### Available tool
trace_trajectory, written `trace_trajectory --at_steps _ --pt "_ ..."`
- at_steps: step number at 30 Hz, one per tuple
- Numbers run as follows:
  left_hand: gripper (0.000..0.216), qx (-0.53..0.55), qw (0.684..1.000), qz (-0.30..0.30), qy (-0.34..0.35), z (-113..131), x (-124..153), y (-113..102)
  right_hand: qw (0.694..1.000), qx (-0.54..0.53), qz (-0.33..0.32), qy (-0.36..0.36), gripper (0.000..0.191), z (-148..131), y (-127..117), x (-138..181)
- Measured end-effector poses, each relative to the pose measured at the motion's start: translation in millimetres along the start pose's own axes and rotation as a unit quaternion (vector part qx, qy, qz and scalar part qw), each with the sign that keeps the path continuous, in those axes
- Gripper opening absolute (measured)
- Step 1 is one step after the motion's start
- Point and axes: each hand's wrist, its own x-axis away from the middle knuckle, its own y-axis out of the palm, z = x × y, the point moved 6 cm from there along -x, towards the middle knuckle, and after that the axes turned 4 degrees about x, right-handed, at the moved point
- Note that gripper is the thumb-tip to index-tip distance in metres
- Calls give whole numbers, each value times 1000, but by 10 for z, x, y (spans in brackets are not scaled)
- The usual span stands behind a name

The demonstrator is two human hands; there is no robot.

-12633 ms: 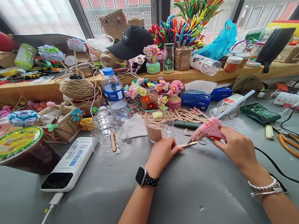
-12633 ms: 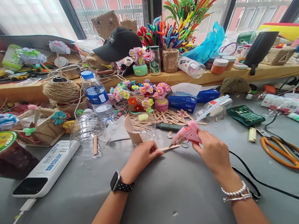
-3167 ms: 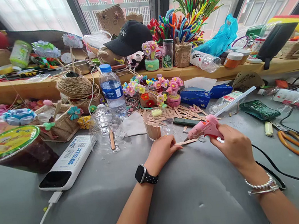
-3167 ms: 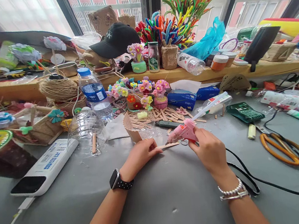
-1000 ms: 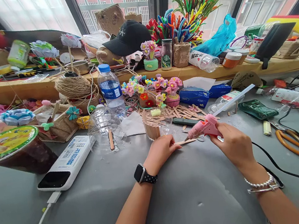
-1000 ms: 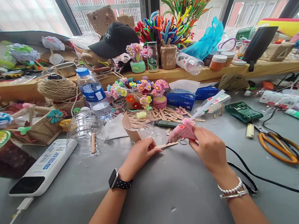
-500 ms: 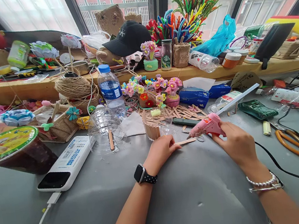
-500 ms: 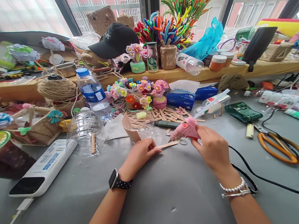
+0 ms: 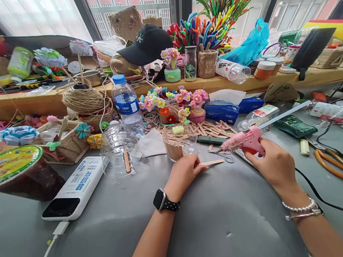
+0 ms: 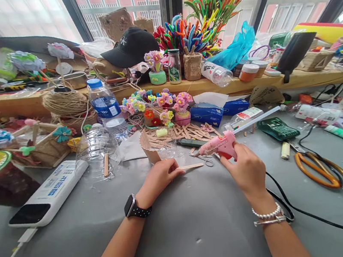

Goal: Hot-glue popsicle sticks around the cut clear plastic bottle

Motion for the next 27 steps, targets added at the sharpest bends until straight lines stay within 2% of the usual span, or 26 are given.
trace_trajectory --at_steps 7,14,21,27 --pt "23 38 999 33 14 37 10 -71 996 -32 -34 70 29 106 37 -26" --pt "30 147 984 99 18 73 36 -205 985 -88 0 150 33 214 -47 -53" --pt "27 279 944 175 12 46 86 -391 971 -102 -22 217 39 307 -44 -46" --pt "19 390 889 239 28 49 158 -551 969 -105 -53 218 38 302 15 -34"
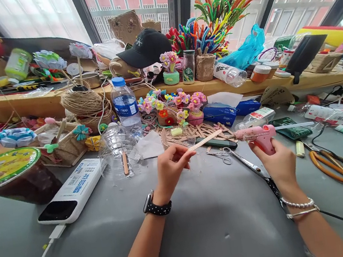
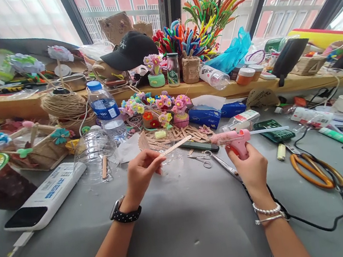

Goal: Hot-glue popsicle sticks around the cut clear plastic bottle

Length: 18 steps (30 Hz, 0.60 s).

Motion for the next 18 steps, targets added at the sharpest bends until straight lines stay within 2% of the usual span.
trace_trajectory --at_steps 7,11,18 --pt "17 110 990 86 4 9 -36 -181 994 43 -99 -19 33 27 185 -1" --pt "16 94 988 123 11 -30 -42 -232 987 64 -139 -47 30 22 262 1" --pt "16 80 987 136 7 -79 -41 -242 973 94 -195 -82 32 61 375 0"
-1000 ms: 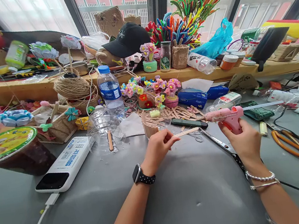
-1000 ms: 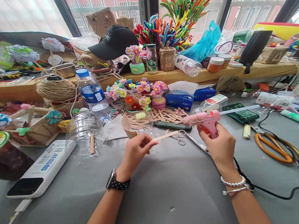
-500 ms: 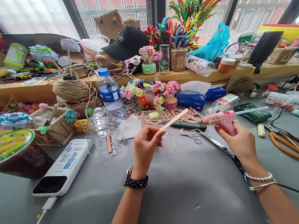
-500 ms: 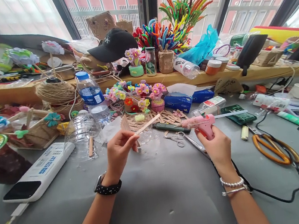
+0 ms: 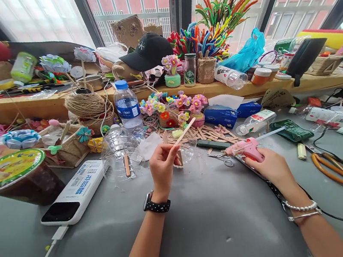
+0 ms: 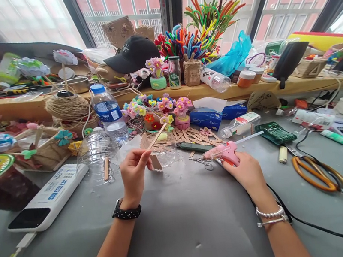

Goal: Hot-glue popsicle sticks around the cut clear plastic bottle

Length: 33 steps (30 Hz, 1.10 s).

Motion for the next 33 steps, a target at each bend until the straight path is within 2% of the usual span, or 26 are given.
trace_trajectory --at_steps 10,14,18,21,23,27,33 --pt "17 -14 999 43 13 -9 -47 -123 991 42 -127 7 38 199 84 -31" --pt "17 -16 999 43 8 -20 -38 -120 988 54 -147 11 41 267 127 -46" --pt "16 -45 999 14 17 -31 -10 -78 988 66 -139 -3 41 262 143 -49" --pt "15 -104 993 -7 49 -12 24 -38 989 69 -130 -10 40 262 134 -41" --pt "15 -171 981 -29 89 20 55 9 989 67 -128 -5 42 278 126 -32" --pt "17 -299 935 -75 174 68 123 118 991 37 -125 17 51 313 99 -15" --pt "19 -355 905 -93 217 64 154 164 998 11 0 56 53 298 -115 -7"
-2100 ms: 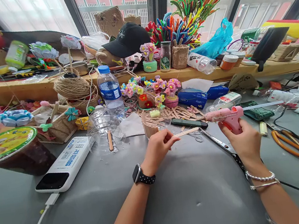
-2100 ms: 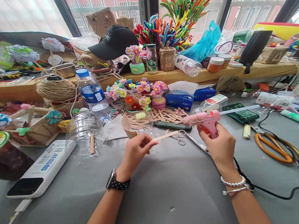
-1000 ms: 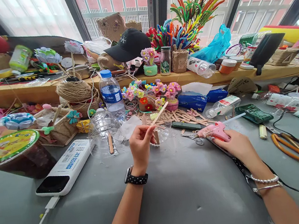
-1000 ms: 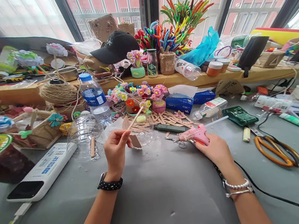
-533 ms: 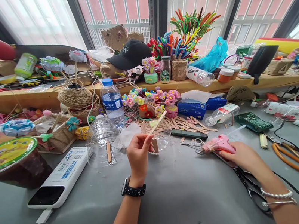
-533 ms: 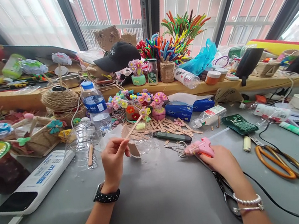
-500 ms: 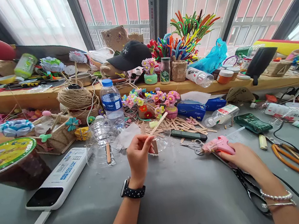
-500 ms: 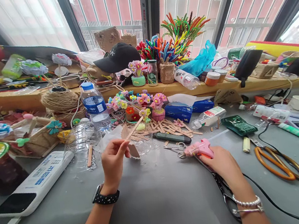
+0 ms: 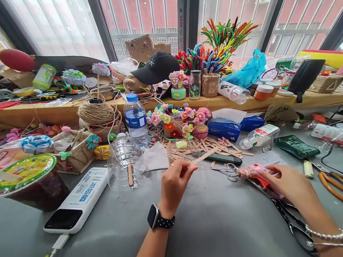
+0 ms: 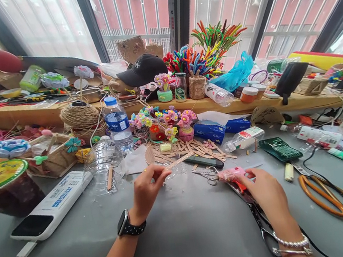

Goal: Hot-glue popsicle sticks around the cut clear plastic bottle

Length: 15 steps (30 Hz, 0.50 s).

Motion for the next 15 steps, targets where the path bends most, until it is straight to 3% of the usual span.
trace_trajectory --at_steps 5,15 --pt "19 -8 1000 -6 12 25 -7 -1 998 -32 50 -2 48 -80 -120 33" --pt "21 -66 994 -3 89 104 5 -34 996 -63 62 -29 41 -124 -96 42"
